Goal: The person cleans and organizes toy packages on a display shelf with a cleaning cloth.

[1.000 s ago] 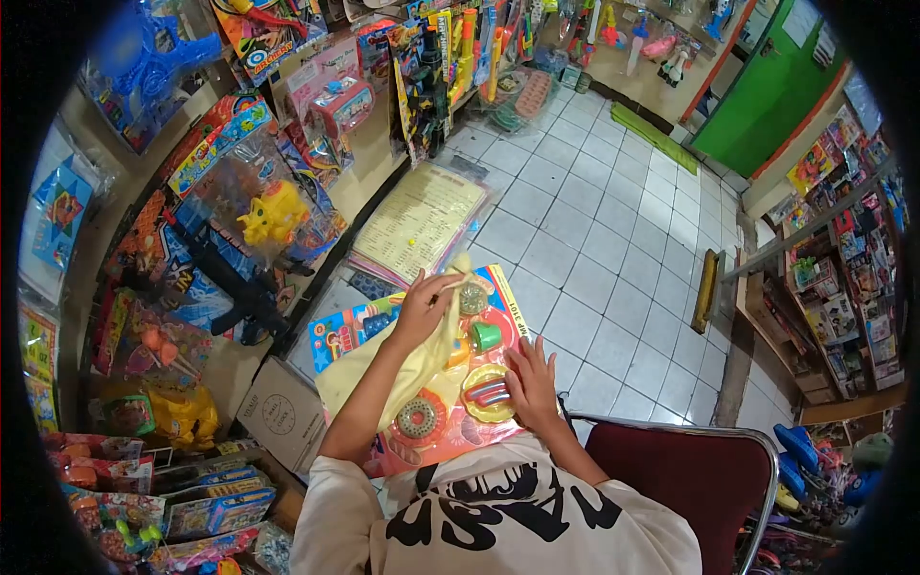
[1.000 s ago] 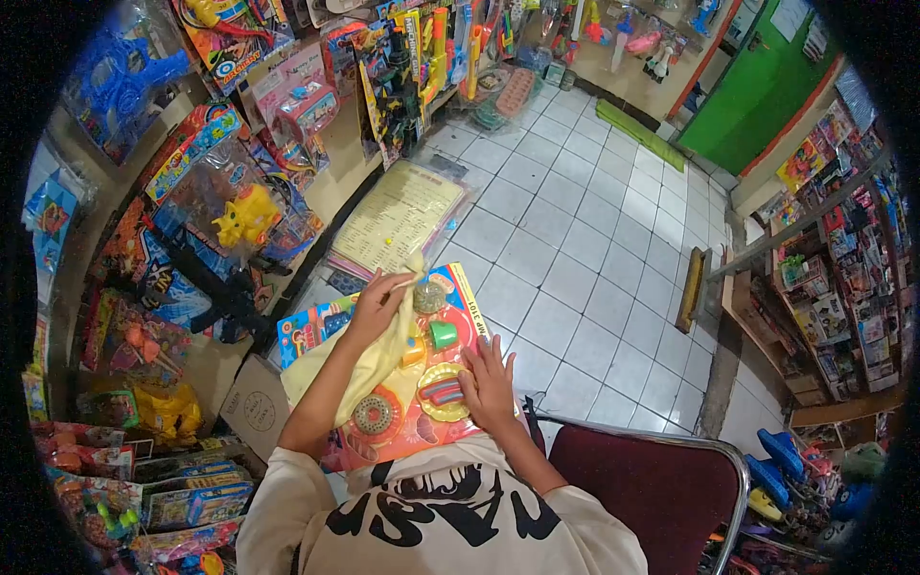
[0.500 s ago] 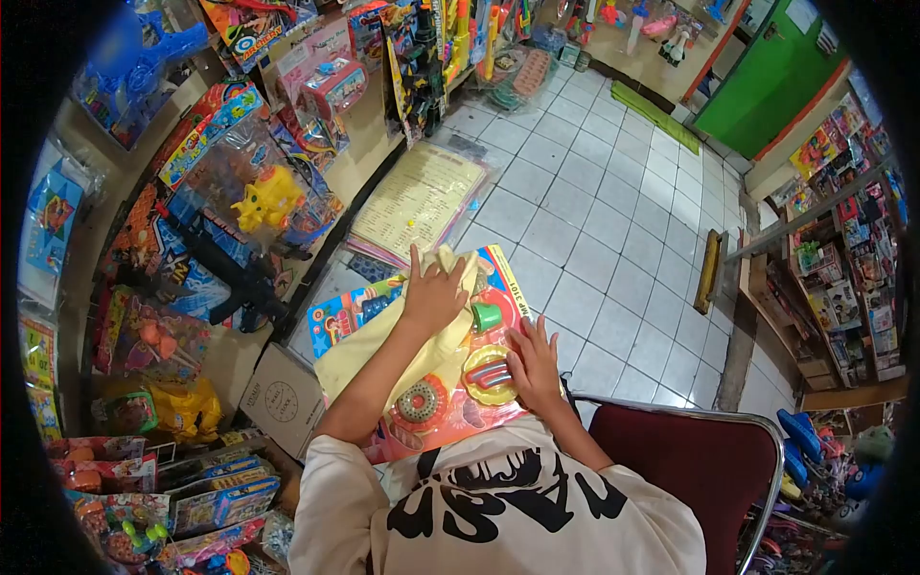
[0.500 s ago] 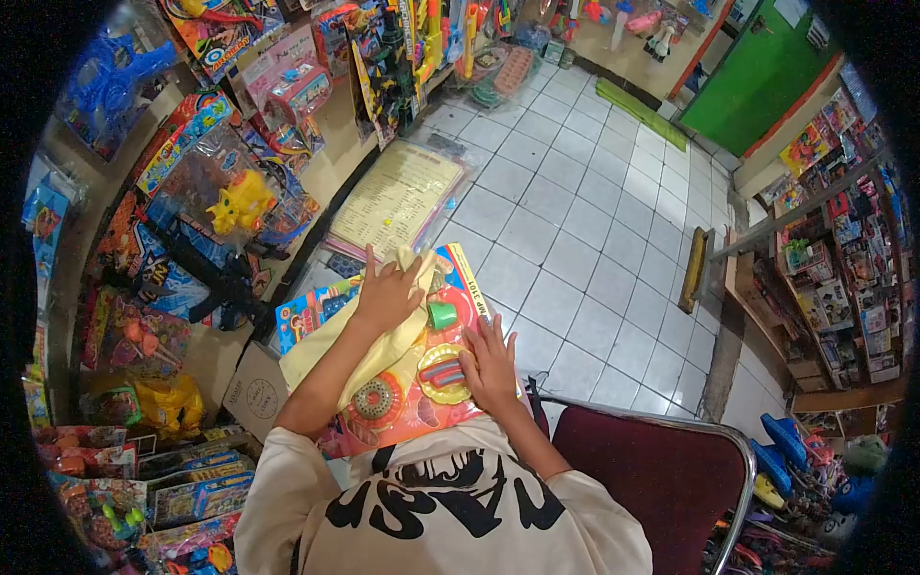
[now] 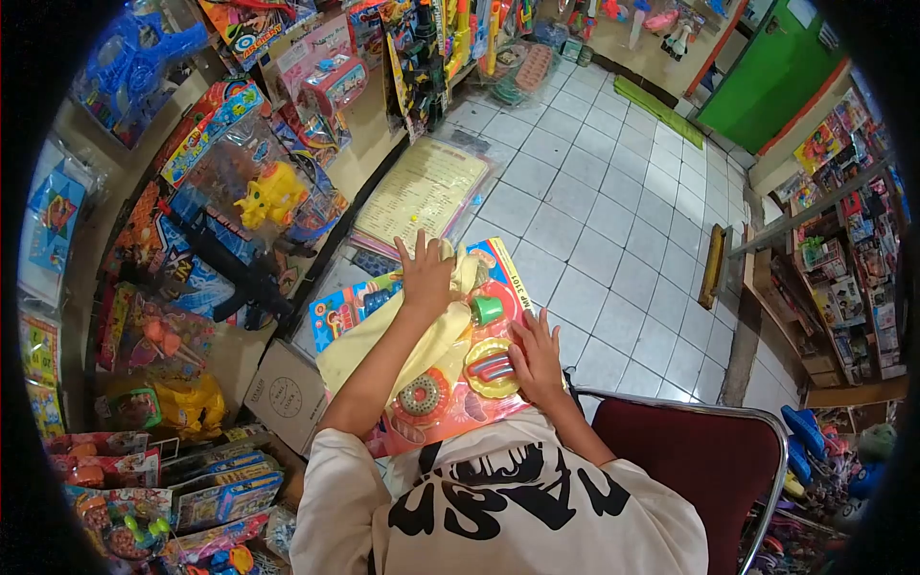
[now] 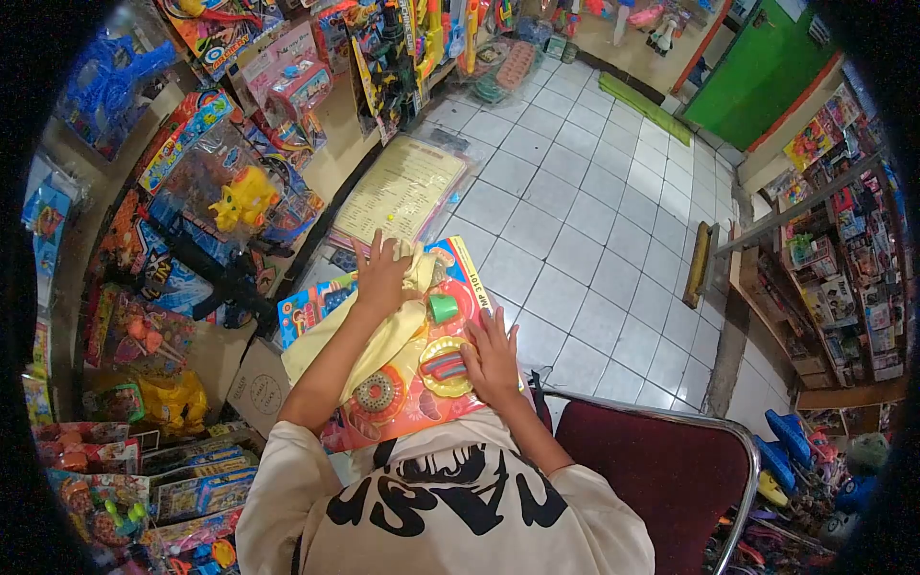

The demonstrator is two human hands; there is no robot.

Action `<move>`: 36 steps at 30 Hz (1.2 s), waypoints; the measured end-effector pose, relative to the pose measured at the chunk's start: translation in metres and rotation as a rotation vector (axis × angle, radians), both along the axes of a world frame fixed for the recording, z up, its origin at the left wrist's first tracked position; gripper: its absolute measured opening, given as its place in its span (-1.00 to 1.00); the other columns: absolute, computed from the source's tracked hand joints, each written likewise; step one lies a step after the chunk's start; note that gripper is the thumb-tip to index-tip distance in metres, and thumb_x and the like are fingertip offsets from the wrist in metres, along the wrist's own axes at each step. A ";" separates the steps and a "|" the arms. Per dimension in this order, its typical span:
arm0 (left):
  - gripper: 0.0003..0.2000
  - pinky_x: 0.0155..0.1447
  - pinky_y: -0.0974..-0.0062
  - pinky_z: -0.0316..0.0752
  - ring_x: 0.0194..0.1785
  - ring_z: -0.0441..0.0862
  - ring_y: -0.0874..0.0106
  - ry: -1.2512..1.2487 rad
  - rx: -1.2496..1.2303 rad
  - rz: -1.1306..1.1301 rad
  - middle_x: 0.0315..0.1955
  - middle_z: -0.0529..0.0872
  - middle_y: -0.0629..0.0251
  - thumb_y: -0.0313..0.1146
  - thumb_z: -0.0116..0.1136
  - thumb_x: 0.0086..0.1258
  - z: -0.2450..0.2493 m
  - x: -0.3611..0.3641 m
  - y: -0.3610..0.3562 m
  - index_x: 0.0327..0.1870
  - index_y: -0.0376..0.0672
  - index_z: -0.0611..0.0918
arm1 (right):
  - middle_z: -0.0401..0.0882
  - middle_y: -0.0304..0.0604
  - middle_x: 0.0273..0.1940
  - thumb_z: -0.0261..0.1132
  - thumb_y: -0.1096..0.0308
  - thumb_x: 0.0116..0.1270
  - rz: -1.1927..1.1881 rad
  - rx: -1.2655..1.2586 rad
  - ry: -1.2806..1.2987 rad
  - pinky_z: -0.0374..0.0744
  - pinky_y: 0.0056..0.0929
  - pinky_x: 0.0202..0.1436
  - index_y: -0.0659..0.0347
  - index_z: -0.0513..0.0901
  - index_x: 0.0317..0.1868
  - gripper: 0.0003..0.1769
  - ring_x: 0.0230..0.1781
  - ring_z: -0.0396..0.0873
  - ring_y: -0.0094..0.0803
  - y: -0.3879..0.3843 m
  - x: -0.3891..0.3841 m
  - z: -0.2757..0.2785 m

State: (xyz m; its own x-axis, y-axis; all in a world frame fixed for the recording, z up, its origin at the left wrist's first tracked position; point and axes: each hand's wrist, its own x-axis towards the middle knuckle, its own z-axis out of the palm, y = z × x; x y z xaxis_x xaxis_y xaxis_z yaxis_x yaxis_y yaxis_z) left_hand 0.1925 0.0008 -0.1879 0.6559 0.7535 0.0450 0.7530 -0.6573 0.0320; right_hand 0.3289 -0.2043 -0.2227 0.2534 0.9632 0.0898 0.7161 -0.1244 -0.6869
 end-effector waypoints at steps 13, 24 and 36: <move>-0.70 0.38 -0.36 -0.48 0.45 0.12 0.13 -0.162 -0.126 -0.117 0.06 0.58 0.22 -0.14 0.38 0.04 -0.008 -0.014 0.008 -0.26 -0.11 0.73 | 0.16 0.14 0.36 0.05 0.13 0.39 -0.005 0.011 0.017 -0.18 0.24 0.42 0.20 0.41 0.21 -0.53 0.48 -0.13 0.15 -0.002 0.001 0.000; -0.62 0.02 0.64 0.47 0.00 0.54 0.63 -1.518 -1.051 0.262 0.00 0.60 0.40 -0.41 0.10 0.41 0.041 -0.088 -0.008 0.23 -0.14 0.42 | 0.10 0.14 0.39 0.10 0.18 0.36 0.035 0.017 0.085 -0.24 0.27 0.42 0.22 0.34 0.26 -0.49 0.49 -0.16 0.15 -0.001 0.007 0.006; -0.29 0.43 0.31 0.11 0.43 0.15 0.18 -0.873 -0.629 -0.203 0.32 0.26 0.07 -0.38 0.37 0.08 0.081 -0.059 -0.084 0.31 -0.18 0.30 | 0.44 0.04 0.18 0.38 0.36 0.16 0.498 0.002 0.488 0.38 -0.27 0.24 0.26 0.33 0.27 -0.33 0.19 0.44 -0.15 0.060 -0.018 0.072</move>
State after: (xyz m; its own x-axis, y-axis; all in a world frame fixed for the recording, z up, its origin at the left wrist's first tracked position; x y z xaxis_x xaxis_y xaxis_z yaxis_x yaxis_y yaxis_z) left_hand 0.1339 -0.0836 -0.1068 0.6997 0.6860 0.1997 0.1870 -0.4456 0.8755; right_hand 0.3112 -0.1441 -0.1511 -0.2067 0.9751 0.0802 0.2969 0.1406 -0.9445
